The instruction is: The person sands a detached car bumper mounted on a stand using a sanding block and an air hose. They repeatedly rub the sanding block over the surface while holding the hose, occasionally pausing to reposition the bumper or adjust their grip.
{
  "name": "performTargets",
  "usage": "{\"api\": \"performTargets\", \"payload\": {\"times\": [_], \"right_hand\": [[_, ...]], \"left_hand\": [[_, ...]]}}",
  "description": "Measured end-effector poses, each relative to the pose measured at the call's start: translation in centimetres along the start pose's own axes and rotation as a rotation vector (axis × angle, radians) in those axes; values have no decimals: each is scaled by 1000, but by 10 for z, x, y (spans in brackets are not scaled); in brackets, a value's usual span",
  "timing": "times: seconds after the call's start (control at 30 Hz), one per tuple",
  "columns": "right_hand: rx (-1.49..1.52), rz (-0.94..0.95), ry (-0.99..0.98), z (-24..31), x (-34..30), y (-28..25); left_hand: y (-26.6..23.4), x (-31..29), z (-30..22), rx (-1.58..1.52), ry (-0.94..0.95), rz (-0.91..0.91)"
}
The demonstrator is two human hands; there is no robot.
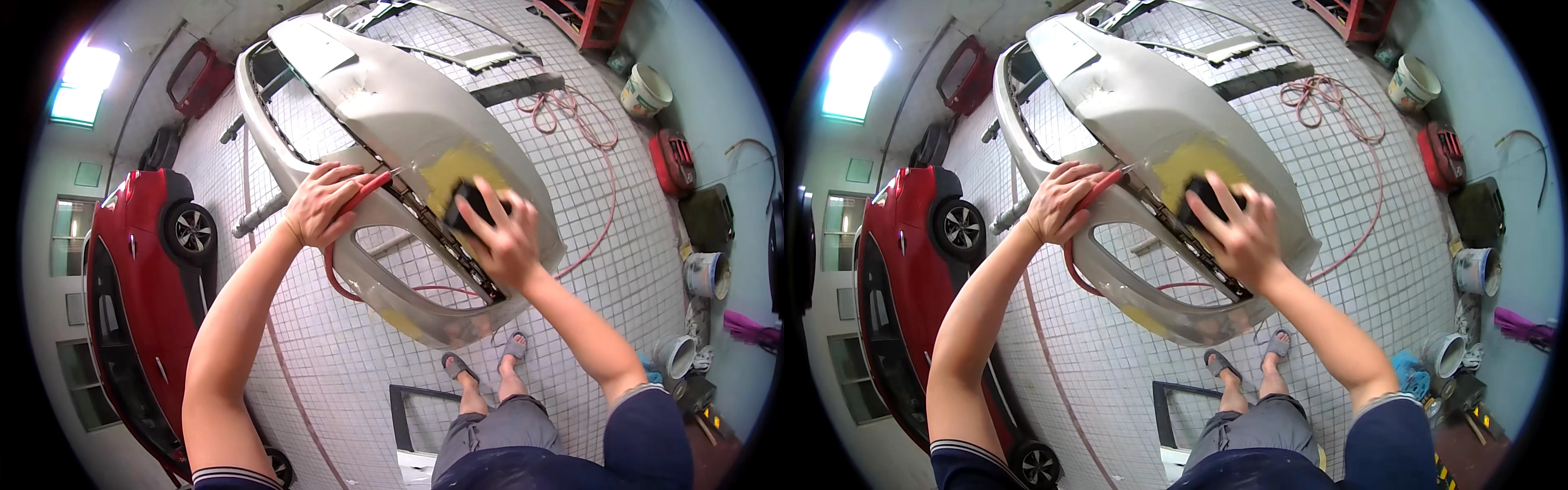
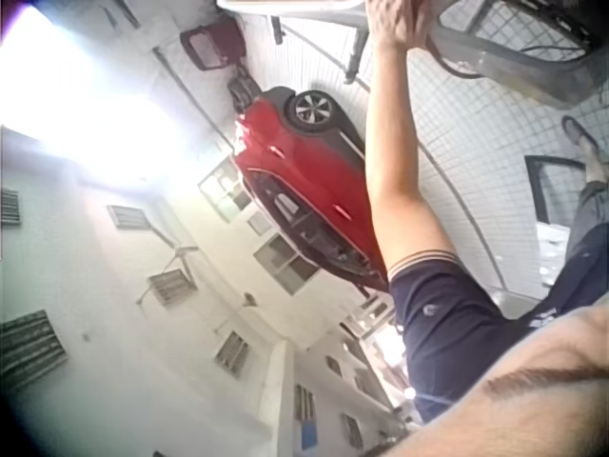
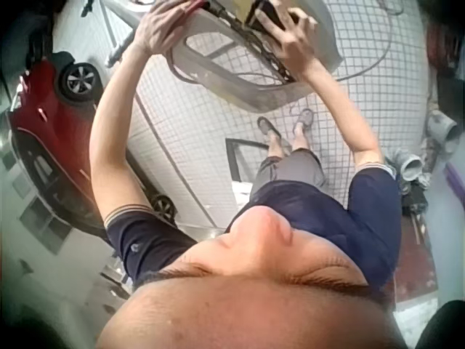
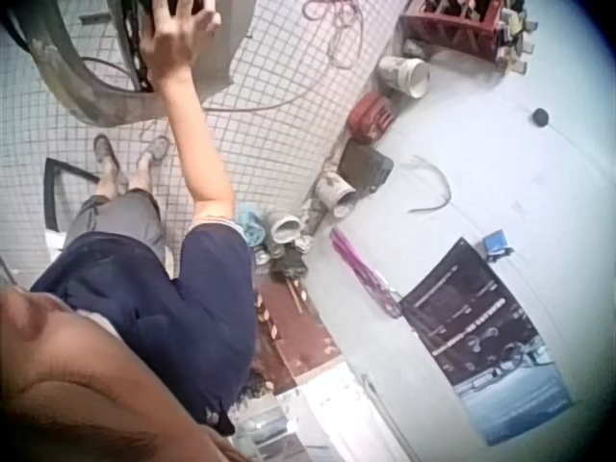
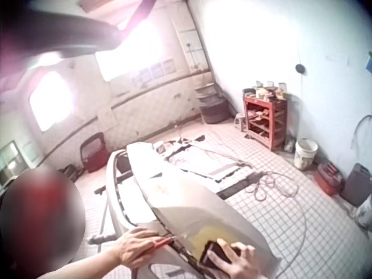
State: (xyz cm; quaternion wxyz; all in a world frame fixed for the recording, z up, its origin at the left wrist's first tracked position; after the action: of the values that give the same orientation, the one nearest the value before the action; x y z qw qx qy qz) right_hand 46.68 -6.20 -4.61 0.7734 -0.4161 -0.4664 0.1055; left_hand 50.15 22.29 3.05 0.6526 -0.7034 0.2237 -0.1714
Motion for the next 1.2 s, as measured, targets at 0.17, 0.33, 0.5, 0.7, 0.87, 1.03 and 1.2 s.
{"api": "performTargets", "payload": {"times": [0.17,0.33,0.5,0.7,0.87,1.03,1.2], "right_hand": [[-27,7,83,-2,37,6],[38,39,-18,17,-60,-10],[-8,-20,78,-8,49,10],[32,43,35,18,-19,6],[-8,33,52,3,-34,1],[-153,-44,224,-35,57,10],[53,41,54,22,-53,7]], "left_hand": [[-4,2,-6,-41,34,-28],[-3,-1,1,-25,36,-58],[-3,4,-7,-3,47,-44],[2,-7,6,-52,13,-49],[-1,-1,1,-20,59,-74],[-2,0,-1,-38,41,-32],[2,-4,1,-49,46,-25]]}}
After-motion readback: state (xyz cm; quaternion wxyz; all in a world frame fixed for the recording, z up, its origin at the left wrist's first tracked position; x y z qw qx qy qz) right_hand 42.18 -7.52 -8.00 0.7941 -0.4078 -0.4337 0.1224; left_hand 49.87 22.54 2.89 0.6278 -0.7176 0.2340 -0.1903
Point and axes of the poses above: each hand's wrist, its own x-axis towards the middle knuckle, its own y-axis out of the palm, z = x × y, the point moved 8 cm from there along x, towards the middle knuckle, and after that the axes turned 13 degrees about -y, right-handed, at the moved point
